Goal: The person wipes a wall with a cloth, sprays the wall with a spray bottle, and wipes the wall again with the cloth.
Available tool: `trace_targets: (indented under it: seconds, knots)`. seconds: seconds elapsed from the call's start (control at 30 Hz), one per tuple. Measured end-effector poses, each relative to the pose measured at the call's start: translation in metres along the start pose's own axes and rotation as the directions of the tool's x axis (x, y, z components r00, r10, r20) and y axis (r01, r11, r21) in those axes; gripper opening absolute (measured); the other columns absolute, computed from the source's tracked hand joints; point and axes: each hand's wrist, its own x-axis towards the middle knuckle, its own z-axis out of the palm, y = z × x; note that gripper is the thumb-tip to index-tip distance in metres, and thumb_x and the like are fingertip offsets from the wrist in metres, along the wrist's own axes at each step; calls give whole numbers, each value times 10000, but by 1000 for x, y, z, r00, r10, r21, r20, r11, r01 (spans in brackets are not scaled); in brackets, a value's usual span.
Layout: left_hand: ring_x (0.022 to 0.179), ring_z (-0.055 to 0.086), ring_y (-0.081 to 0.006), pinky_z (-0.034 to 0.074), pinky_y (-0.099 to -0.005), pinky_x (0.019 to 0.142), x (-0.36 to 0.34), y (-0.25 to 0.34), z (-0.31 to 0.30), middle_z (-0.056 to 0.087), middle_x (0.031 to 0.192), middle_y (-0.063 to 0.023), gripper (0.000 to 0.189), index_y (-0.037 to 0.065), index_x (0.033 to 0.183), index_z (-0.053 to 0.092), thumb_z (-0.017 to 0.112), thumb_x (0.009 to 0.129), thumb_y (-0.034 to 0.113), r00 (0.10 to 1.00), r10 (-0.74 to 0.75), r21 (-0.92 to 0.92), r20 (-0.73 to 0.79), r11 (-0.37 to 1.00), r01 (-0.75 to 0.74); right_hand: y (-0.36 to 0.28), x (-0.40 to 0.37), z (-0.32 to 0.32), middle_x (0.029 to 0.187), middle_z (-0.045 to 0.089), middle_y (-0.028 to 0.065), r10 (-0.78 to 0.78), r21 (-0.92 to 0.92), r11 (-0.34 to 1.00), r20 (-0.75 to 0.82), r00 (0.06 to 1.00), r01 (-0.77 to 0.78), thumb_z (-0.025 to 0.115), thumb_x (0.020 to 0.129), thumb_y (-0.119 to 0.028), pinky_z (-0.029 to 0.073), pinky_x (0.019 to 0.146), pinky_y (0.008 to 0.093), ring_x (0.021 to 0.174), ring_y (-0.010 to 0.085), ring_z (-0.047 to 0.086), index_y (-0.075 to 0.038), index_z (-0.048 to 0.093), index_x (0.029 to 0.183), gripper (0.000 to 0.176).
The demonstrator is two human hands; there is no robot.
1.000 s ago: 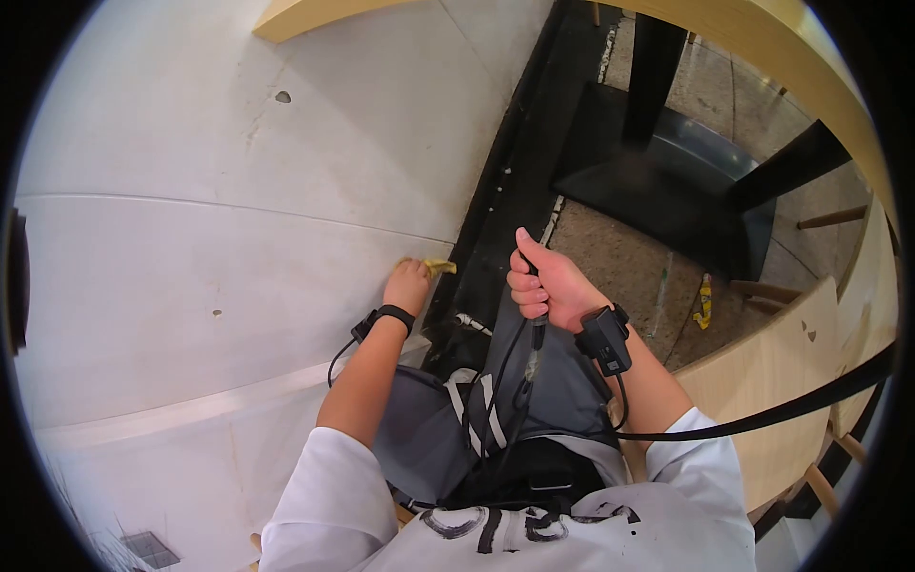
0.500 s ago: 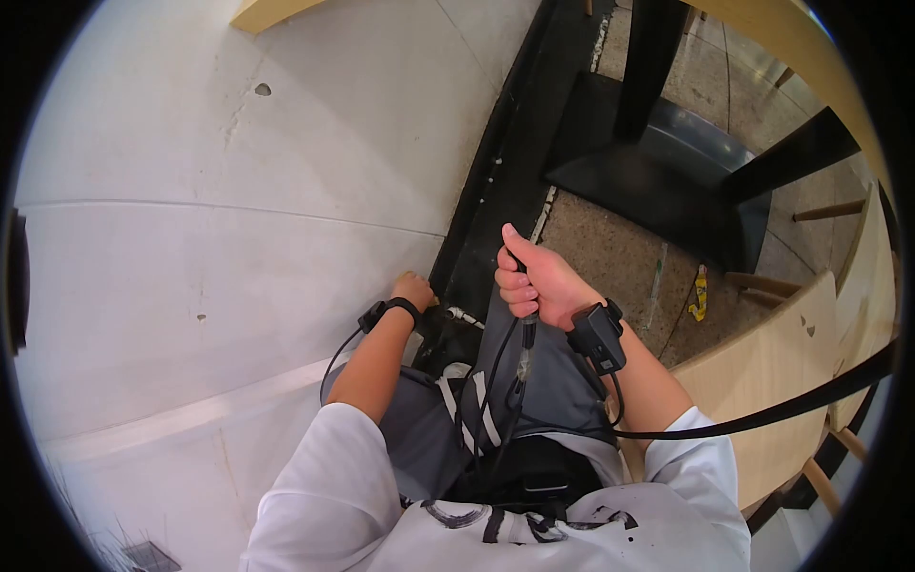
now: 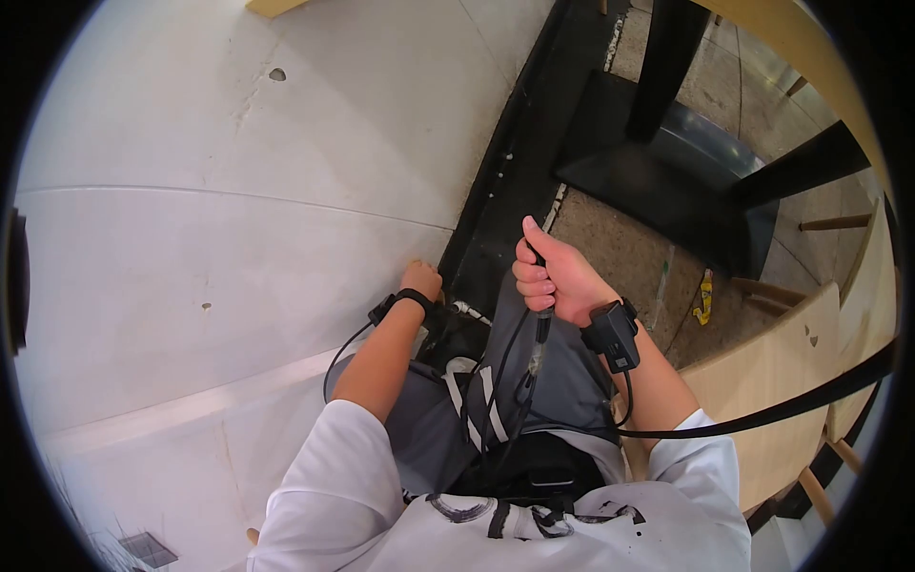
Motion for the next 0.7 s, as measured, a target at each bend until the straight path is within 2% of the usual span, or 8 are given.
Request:
trace_targets:
  seconds: [0.1,0.2,0.3,0.37,0.47,0.5,0.57,0.7]
  knots:
    - [1084,635,-222,472,-374,917,-4,0,-7,703,1064,-43,227,127,956,754,538,914,184,1000,-17,-55,-4,998,17,0,0,0,601,284,-78,-5,1,1000,6,1000,5,420,1011,-569,201,417,215,482,41,225,-164,382,756,481]
    - [1060,626,-224,463,-372,933,-3,0,-12,690,1029,-45,212,118,938,748,556,897,197,991,-42,-100,-127,995,29,-1,0,3,592,262,-82,7,-3,1000,-14,1000,-7,366,1033,-553,202,402,205,470,36,218,-170,359,749,477]
    - [1029,610,-228,452,-370,946,1,-4,-24,667,991,-46,202,108,913,740,559,880,193,956,-73,-75,-284,996,53,2,2,-2,600,285,-77,0,10,1000,11,1000,0,424,1007,-576,202,413,213,478,42,223,-163,386,756,484]
    - [1008,596,-228,445,-368,946,-1,-8,-39,651,973,-43,203,102,902,735,552,875,186,873,-64,2,-483,997,74,1,2,-2,599,286,-77,4,8,1000,12,1000,-4,425,1007,-577,203,412,212,477,43,225,-163,385,756,485]
    - [1016,599,-230,449,-368,931,-2,-11,-38,657,987,-40,208,105,914,735,539,880,166,847,-31,98,-531,990,97,1,2,-2,599,287,-77,8,8,1000,14,1000,-8,425,1006,-578,203,409,212,475,43,228,-164,384,755,486]
    - [1016,599,-230,449,-368,931,1,-8,-31,657,987,-40,208,105,914,735,539,880,166,846,-32,96,-532,991,98,1,2,-2,599,288,-76,7,7,1000,14,1000,-7,426,1006,-578,204,409,211,475,43,230,-164,383,754,486]
    - [1030,591,-218,422,-369,966,4,0,-18,663,987,-39,219,124,949,751,552,873,177,952,-119,-26,-280,993,117,1,3,-3,599,290,-75,10,9,1000,16,1000,-10,426,1006,-576,204,409,211,475,43,230,-164,382,755,484]
    - [1054,592,-219,422,-370,971,3,0,-11,665,988,-42,220,121,941,755,551,881,179,987,-79,-38,-140,997,74,1,2,-2,601,290,-74,4,-2,1000,7,1000,-4,425,1009,-571,204,411,212,478,43,230,-164,377,759,479]
